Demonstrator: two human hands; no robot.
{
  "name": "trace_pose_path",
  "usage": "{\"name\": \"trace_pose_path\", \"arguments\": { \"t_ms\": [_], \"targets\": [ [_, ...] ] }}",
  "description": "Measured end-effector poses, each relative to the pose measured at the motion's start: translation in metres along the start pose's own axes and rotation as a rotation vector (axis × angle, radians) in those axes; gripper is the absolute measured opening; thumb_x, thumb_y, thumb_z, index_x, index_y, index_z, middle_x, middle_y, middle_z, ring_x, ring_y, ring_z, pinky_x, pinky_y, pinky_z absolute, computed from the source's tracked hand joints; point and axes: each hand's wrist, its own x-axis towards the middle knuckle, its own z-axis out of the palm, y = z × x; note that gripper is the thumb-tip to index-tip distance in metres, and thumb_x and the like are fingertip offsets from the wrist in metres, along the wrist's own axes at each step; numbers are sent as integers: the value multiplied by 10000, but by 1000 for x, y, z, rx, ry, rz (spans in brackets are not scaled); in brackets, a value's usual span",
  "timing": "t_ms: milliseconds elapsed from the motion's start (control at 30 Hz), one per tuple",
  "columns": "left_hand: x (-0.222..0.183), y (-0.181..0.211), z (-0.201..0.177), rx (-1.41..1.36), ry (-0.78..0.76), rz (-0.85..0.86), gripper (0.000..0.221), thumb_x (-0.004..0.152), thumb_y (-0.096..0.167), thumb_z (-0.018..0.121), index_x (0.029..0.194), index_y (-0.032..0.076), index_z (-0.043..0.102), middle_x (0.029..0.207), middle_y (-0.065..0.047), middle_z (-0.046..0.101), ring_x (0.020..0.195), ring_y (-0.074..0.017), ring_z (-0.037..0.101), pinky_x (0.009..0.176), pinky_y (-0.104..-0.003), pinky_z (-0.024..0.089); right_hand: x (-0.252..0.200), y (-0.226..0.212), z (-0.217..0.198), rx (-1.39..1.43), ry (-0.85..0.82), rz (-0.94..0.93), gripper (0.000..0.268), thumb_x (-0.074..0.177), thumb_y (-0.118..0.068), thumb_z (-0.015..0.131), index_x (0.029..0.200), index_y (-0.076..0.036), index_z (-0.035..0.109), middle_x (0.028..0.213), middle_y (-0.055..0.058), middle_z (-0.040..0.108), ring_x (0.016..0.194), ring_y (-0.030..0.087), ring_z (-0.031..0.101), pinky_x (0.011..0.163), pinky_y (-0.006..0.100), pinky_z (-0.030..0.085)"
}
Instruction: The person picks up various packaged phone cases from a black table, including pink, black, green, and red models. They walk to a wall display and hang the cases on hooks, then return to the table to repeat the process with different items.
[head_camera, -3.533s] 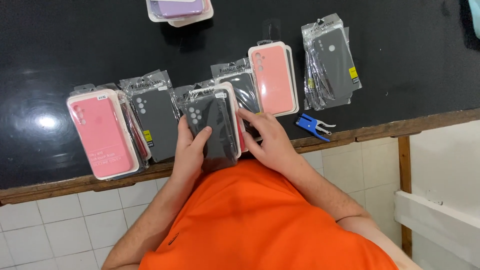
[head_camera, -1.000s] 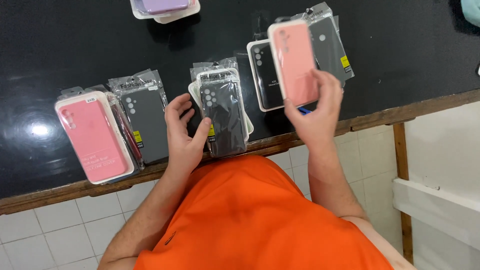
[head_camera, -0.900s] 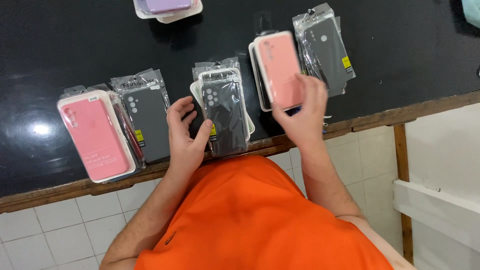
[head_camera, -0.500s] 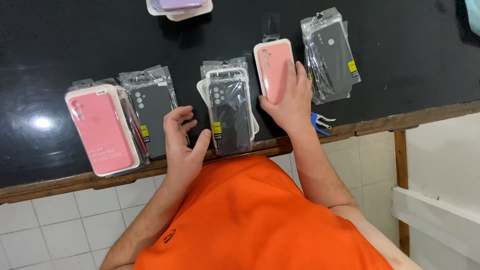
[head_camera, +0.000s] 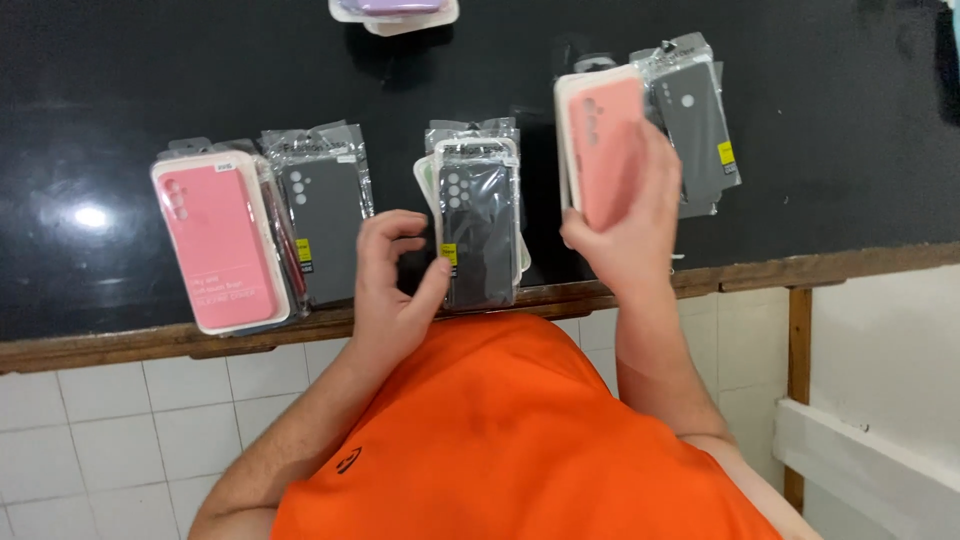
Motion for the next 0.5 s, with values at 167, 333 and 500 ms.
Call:
{"name": "trace_pose_path", "arguments": {
  "t_ms": [167,333,500],
  "targets": [
    [2,11,18,-256,-189,-59,550,1060,116,813,1534,19,552,1396,-193,674,1320,-345,721,1137,-473,617,-20,-60,-23,158,-108,-47,1291,736,-255,981,1844,-109,335,1794,232,395,1721,493,368,1402,695,282],
    [-2,-18,24,-432,-435,-118,798,1128,228,779,1771,49,341,1563,-184,636,1442,-332,680,1170,-521,606,-43,-106,-5,153,-247,-123,1258,697,-188,973,1792,-33,374,1813,307,370,1718,571,356,1396,687,322],
    [-10,-25,-5,-388,-414,-200,701,1185,219,684,1743,-29,340,1501,-209,682,1352,-291,732,1077,-517,655,-62,-128,3,189,-335,42,1303,778,-368,1040,1813,-41,318,1771,322,380,1606,568,469,1258,719,468]
  ]
}}
